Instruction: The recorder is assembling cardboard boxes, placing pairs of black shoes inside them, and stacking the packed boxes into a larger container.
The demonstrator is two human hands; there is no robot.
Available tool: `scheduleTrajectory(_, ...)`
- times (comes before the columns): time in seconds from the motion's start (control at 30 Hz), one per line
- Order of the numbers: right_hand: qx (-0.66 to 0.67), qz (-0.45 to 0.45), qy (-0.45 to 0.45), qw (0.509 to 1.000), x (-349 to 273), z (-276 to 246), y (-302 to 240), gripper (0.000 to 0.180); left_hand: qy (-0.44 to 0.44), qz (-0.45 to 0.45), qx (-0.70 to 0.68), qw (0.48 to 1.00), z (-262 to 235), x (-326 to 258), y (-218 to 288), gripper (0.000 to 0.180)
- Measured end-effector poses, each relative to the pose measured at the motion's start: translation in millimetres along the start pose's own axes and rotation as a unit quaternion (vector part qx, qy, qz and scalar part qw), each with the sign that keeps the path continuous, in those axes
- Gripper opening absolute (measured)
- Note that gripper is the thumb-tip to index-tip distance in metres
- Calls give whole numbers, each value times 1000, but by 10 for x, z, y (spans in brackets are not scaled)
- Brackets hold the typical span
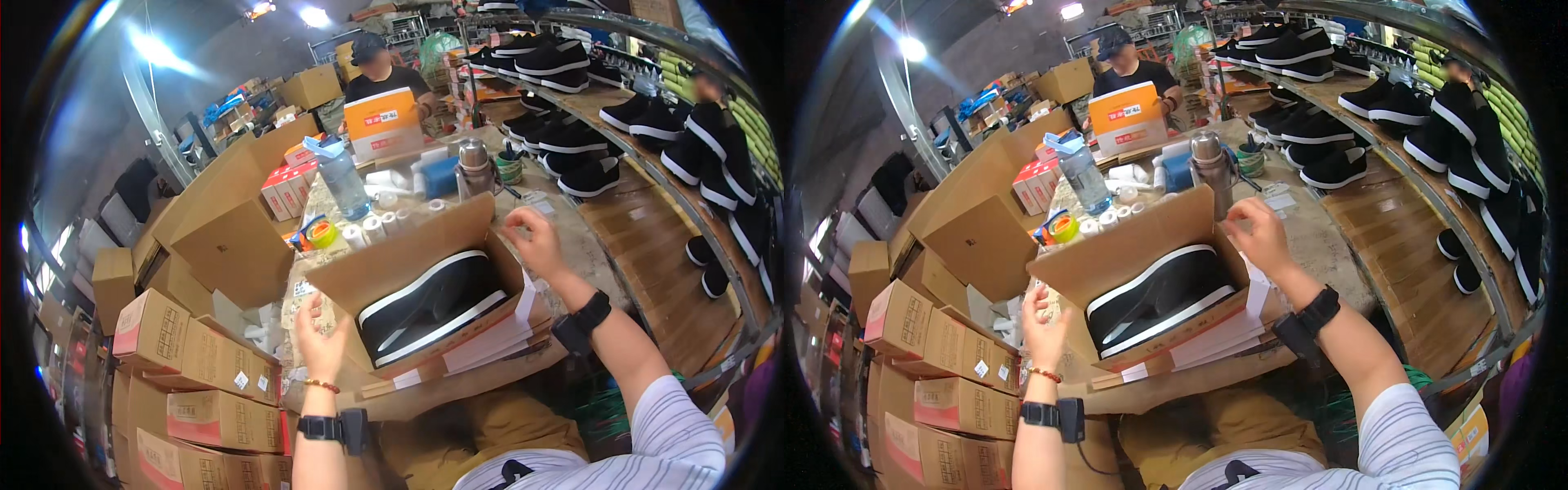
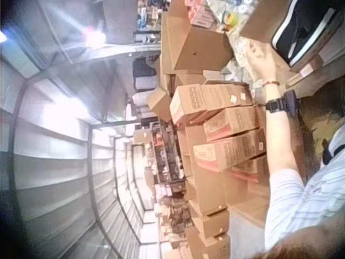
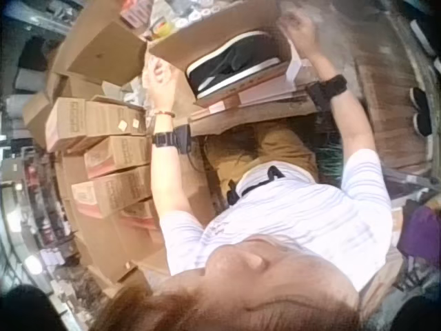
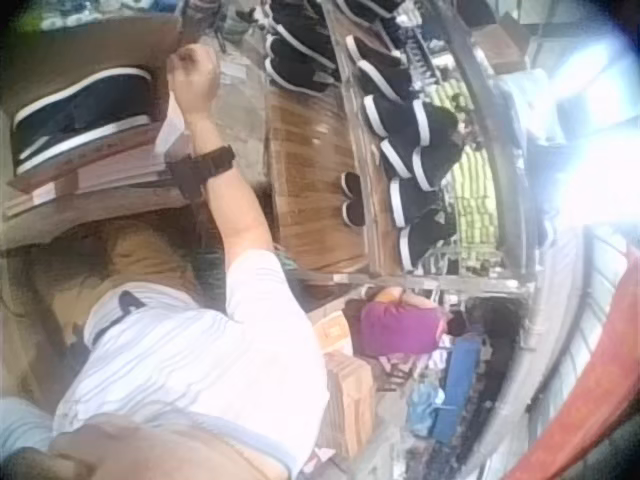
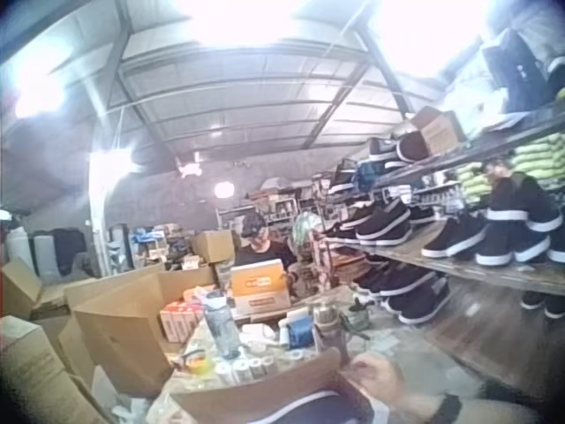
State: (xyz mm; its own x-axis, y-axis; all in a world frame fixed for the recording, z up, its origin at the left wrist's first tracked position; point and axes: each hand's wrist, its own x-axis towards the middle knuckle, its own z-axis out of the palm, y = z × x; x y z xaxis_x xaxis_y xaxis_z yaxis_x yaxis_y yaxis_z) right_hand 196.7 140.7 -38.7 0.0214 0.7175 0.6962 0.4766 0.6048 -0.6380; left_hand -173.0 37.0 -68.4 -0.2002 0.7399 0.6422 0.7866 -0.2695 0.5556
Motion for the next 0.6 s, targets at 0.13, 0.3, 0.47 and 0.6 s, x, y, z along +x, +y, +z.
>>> scheduleTrajectory(0.13, -9, 150, -29, 988, -471, 673, 402, 23, -75, -161, 74, 981, 586, -199, 142, 126)
scheduleTrajectory(0.3, -7, 55, -175, 983, -368, 520, 541, 32, -97, -182, -40, 978, 552, -172, 176, 134)
scheduleTrajectory(0.47, 344, 327, -24, 880, -202, 379, 263, 35, -119, -136, 15, 983, 392, -22, 229, 137)
scheduleTrajectory(0.6, -184, 118, -219, 951, -506, 624, 129, 42, -176, -227, 118, 951, 457, 50, 198, 139)
